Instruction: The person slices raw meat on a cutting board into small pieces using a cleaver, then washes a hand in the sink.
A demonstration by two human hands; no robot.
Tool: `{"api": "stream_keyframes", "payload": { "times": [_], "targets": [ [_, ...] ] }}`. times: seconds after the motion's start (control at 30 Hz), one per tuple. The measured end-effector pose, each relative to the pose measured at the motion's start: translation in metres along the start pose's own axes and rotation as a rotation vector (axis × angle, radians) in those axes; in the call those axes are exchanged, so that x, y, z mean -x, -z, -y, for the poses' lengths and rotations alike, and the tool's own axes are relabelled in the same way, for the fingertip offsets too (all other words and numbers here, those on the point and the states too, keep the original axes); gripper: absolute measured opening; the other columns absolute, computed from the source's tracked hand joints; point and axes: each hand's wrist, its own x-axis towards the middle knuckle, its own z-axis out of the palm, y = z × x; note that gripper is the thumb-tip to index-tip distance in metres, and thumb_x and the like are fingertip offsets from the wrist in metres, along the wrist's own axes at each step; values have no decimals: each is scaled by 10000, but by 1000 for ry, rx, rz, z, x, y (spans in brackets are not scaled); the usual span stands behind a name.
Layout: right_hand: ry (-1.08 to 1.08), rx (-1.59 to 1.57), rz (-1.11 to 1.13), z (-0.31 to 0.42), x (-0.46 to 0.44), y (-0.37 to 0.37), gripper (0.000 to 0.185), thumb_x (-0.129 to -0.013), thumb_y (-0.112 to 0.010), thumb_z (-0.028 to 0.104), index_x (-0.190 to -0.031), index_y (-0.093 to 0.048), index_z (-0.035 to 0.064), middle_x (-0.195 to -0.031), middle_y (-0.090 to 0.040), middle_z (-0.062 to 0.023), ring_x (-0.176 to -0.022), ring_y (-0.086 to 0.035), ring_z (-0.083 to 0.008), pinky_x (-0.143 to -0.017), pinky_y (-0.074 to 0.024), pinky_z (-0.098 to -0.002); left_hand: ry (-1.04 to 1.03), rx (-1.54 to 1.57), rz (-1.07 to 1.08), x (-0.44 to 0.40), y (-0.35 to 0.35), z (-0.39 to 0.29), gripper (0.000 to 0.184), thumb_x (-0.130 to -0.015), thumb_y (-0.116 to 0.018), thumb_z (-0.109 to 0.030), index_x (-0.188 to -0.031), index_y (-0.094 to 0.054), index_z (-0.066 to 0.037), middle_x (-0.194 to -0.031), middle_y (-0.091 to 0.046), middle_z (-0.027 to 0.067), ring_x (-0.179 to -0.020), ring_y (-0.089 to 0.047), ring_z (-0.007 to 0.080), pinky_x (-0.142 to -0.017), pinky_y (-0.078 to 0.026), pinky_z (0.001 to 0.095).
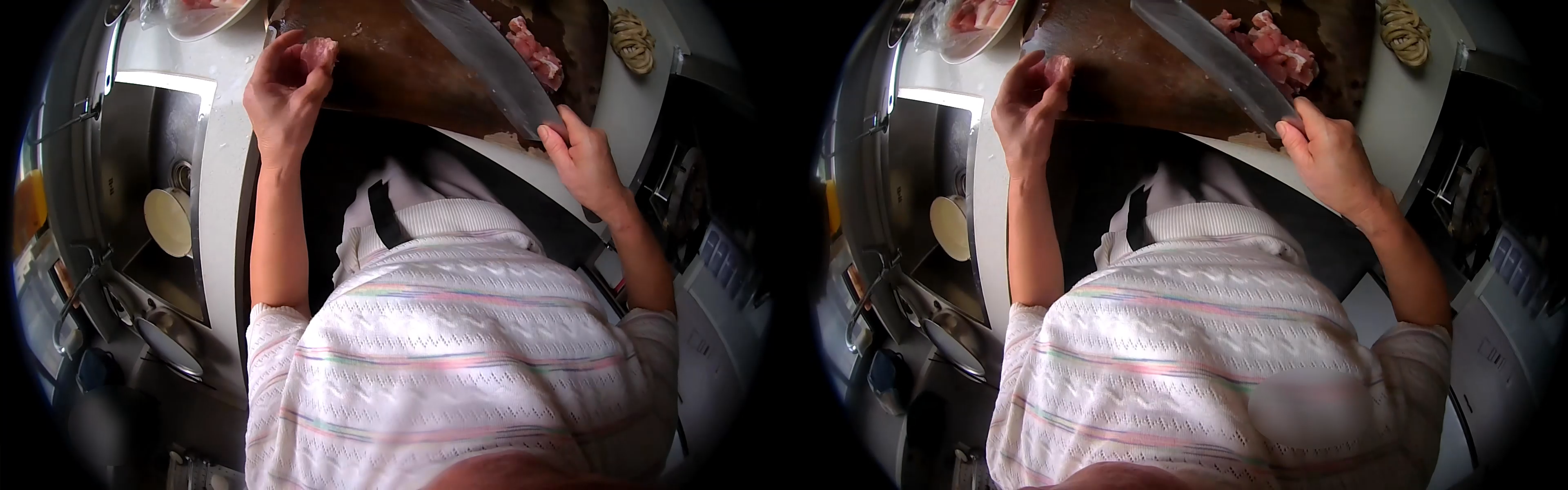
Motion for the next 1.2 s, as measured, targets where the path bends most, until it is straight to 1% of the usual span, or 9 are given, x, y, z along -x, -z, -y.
{"api": "stream_keyframes", "payload": {
  "times": [0.07,0.2,0.37,0.47,0.63,0.73,0.87,0.93,1.2],
  "targets": [
    [50,4,14,2,-4,-7,142,-893,-556,116,-872,-485,-6,-637,-562,-193,-581,-572,-377,-517,-430,-421,-148,101,24,4,-12,-7,401,-671,-662,-10,-1067,-610,-37,-903,-615,80,-740,-623,190,-701,-518,277],
    [136,82,-8,0,-9,-17,136,-891,-556,120,-865,-483,7,-613,-548,-191,-576,-566,-378,-519,-422,-442,-526,-358,101,22,-56,-18,402,-688,-659,-11,-1082,-586,-49,-1063,-576,132,-837,-619,263,-713,-525,327],
    [117,88,65,1,-6,-13,152,-900,-523,117,-918,-465,-21,-667,-570,-205,-641,-572,-390,-575,-428,-455,-138,-187,125,22,-45,-18,433,-710,-776,-285,-1046,-627,-55,-943,-601,114,-918,-557,287,-787,-487,395],
    [94,82,72,-1,-6,-17,159,-903,-509,114,-941,-460,-33,-681,-573,-211,-656,-571,-398,-587,-430,-462,-325,-508,178,15,-46,-23,394,-701,-777,-288,-984,-645,-47,-900,-594,104,-850,-567,286,-746,-491,381],
    [117,75,39,2,-4,-18,168,-906,-499,116,-953,-456,-40,-688,-573,-217,-665,-572,-407,-597,-431,-474,-304,-245,196,27,-58,-33,196,-698,-760,-139,-770,-587,-82,-756,-576,62,-757,-553,273,-656,-471,363],
    [104,82,66,1,-4,-17,170,-906,-497,113,-956,-452,-43,-694,-574,-220,-667,-574,-407,-596,-432,-475,-340,-137,139,32,-65,-26,178,-693,-741,-68,-795,-596,-87,-756,-571,50,-726,-544,260,-629,-466,341],
    [100,84,69,-2,-4,-19,171,-903,-499,108,-957,-448,-46,-685,-571,-220,-661,-574,-405,-592,-432,-474,-666,-240,-67,21,-76,-18,245,-653,-709,22,-841,-614,-103,-856,-571,40,-778,-540,246,-644,-475,328],
    [105,81,75,-5,-5,-19,166,-901,-499,105,-947,-445,-45,-679,-569,-220,-659,-574,-405,-589,-432,-473,-647,-156,132,35,-74,-18,268,-643,-716,23,-874,-648,-96,-959,-581,52,-856,-553,258,-701,-489,330],
    [132,72,24,5,-5,-17,141,-894,-507,87,-931,-442,-32,-658,-562,-219,-649,-573,-408,-572,-429,-466,-698,-114,39,29,-74,-9,199,-682,-749,-20,-862,-685,-75,-890,-630,51,-779,-595,233,-661,-501,309]
  ]
}}
